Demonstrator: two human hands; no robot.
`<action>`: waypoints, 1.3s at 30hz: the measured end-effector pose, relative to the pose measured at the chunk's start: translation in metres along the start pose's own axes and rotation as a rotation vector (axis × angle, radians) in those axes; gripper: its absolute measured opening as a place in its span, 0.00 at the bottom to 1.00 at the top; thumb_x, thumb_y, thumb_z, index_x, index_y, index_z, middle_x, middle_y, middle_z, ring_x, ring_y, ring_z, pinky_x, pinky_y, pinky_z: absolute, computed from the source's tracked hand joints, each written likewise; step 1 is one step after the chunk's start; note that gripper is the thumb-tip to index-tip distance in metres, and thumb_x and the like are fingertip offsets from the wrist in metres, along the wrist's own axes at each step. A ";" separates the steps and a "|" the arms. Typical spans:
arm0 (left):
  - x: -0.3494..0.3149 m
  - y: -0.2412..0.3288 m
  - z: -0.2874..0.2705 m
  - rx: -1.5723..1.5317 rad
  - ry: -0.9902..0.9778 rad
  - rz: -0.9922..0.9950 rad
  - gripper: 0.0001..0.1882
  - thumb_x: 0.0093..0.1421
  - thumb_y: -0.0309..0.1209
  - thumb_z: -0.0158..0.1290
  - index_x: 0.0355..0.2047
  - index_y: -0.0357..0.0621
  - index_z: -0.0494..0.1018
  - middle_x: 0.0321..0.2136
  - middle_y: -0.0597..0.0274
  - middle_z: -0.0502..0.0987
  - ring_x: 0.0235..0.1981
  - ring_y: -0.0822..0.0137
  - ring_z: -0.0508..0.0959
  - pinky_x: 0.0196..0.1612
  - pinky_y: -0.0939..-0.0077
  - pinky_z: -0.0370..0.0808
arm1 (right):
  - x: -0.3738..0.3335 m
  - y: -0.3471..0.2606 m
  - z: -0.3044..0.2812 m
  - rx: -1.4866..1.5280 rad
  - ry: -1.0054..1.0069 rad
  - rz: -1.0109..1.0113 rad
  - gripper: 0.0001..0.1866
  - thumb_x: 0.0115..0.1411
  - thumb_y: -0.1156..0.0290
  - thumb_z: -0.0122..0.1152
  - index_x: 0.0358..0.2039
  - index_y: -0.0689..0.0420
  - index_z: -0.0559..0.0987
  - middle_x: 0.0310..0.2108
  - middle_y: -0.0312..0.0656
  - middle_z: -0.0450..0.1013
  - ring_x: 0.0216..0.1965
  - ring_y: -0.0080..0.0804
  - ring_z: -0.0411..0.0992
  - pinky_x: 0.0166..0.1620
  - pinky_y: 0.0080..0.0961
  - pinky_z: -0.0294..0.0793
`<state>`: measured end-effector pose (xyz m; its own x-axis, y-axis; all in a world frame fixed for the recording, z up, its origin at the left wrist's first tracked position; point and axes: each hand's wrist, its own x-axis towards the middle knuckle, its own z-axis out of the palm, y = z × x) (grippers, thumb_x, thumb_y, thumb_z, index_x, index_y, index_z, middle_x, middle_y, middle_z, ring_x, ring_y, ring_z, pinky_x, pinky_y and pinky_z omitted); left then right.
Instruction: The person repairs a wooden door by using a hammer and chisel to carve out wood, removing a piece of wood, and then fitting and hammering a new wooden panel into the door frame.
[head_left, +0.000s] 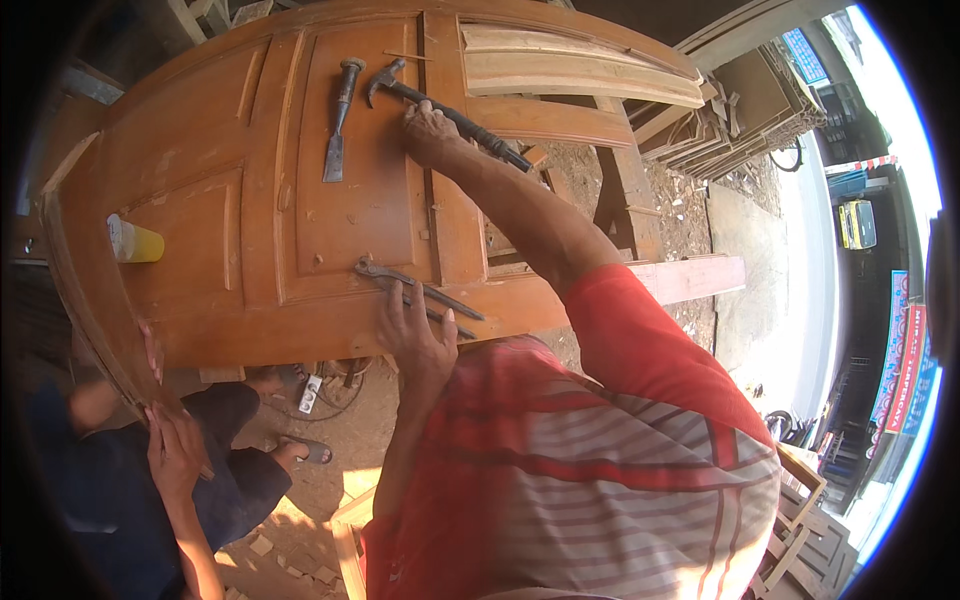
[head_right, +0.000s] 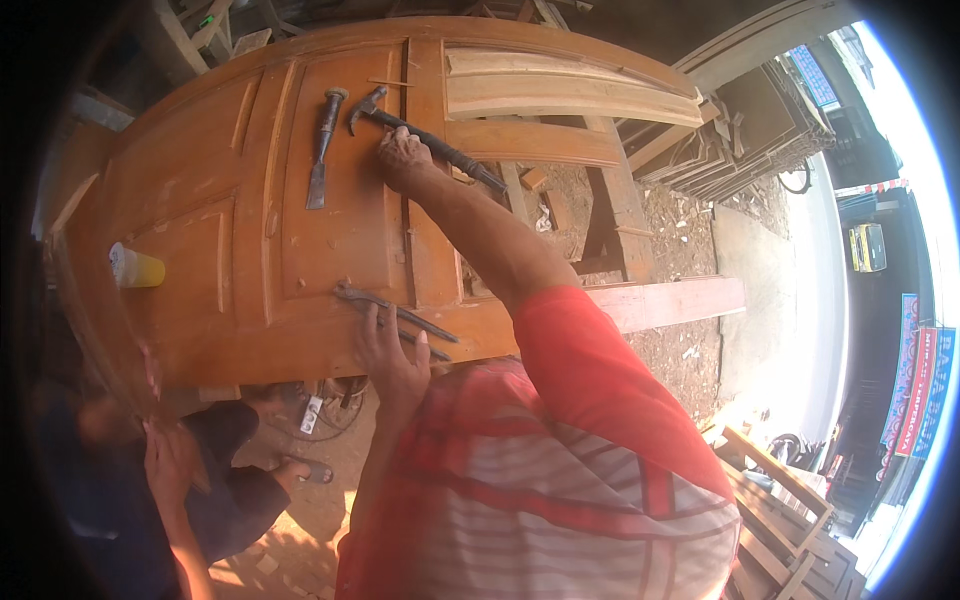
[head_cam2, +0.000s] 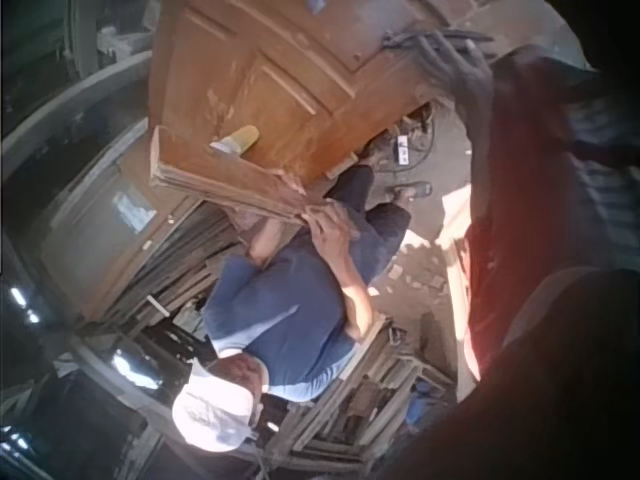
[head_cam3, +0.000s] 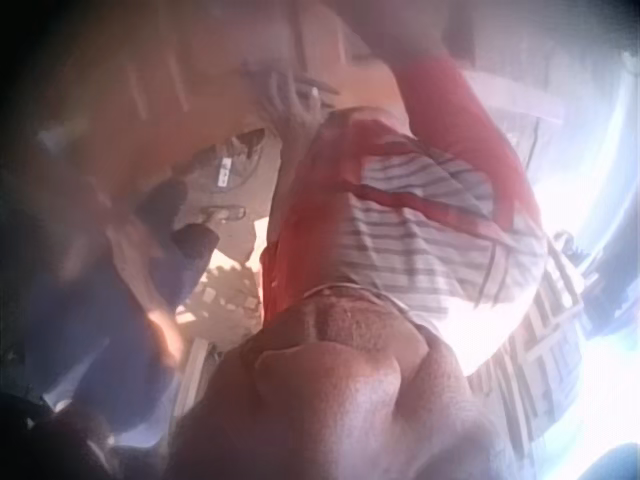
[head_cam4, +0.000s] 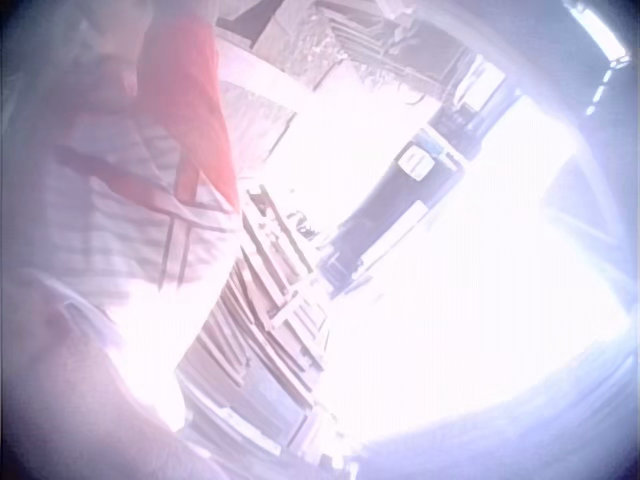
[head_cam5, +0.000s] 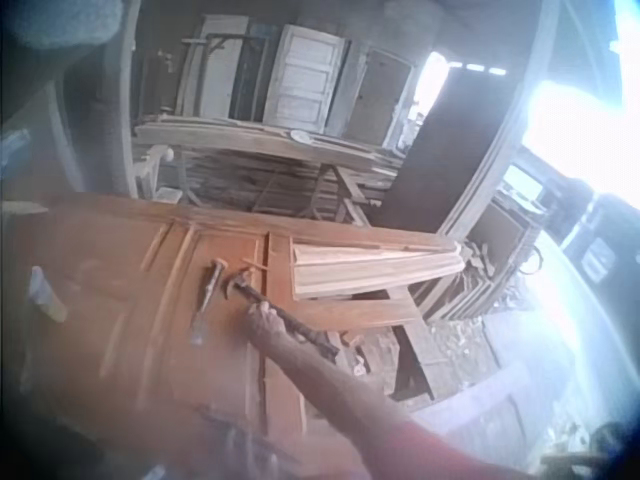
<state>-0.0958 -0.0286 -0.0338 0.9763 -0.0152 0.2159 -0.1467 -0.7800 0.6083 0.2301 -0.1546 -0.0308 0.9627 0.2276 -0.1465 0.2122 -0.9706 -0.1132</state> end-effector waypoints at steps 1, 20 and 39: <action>-0.001 0.001 -0.002 0.021 0.000 -0.002 0.36 0.59 0.40 0.62 0.65 0.41 0.66 0.67 0.44 0.60 0.66 0.36 0.59 0.63 0.34 0.57 | -0.002 -0.004 -0.002 -0.009 -0.018 -0.015 0.32 0.59 0.73 0.64 0.61 0.74 0.65 0.54 0.59 0.66 0.53 0.53 0.74 0.50 0.39 0.81; -0.003 0.000 0.011 0.106 0.004 0.020 0.38 0.58 0.42 0.61 0.67 0.43 0.63 0.67 0.44 0.60 0.67 0.34 0.58 0.65 0.32 0.57 | -0.003 0.013 0.004 0.259 0.157 -0.139 0.18 0.58 0.72 0.56 0.49 0.64 0.73 0.51 0.60 0.71 0.54 0.58 0.74 0.56 0.43 0.75; 0.026 0.057 0.047 0.424 0.063 -0.268 0.39 0.60 0.43 0.61 0.67 0.42 0.62 0.68 0.36 0.54 0.69 0.37 0.57 0.68 0.40 0.55 | -0.313 0.396 -0.035 0.471 0.640 0.757 0.32 0.58 0.66 0.71 0.61 0.59 0.73 0.57 0.57 0.70 0.51 0.53 0.77 0.52 0.41 0.78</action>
<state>-0.0715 -0.1035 -0.0295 0.9573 0.2482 0.1484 0.1982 -0.9368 0.2882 0.0188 -0.6124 0.0041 0.7549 -0.6291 0.1852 -0.4246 -0.6841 -0.5931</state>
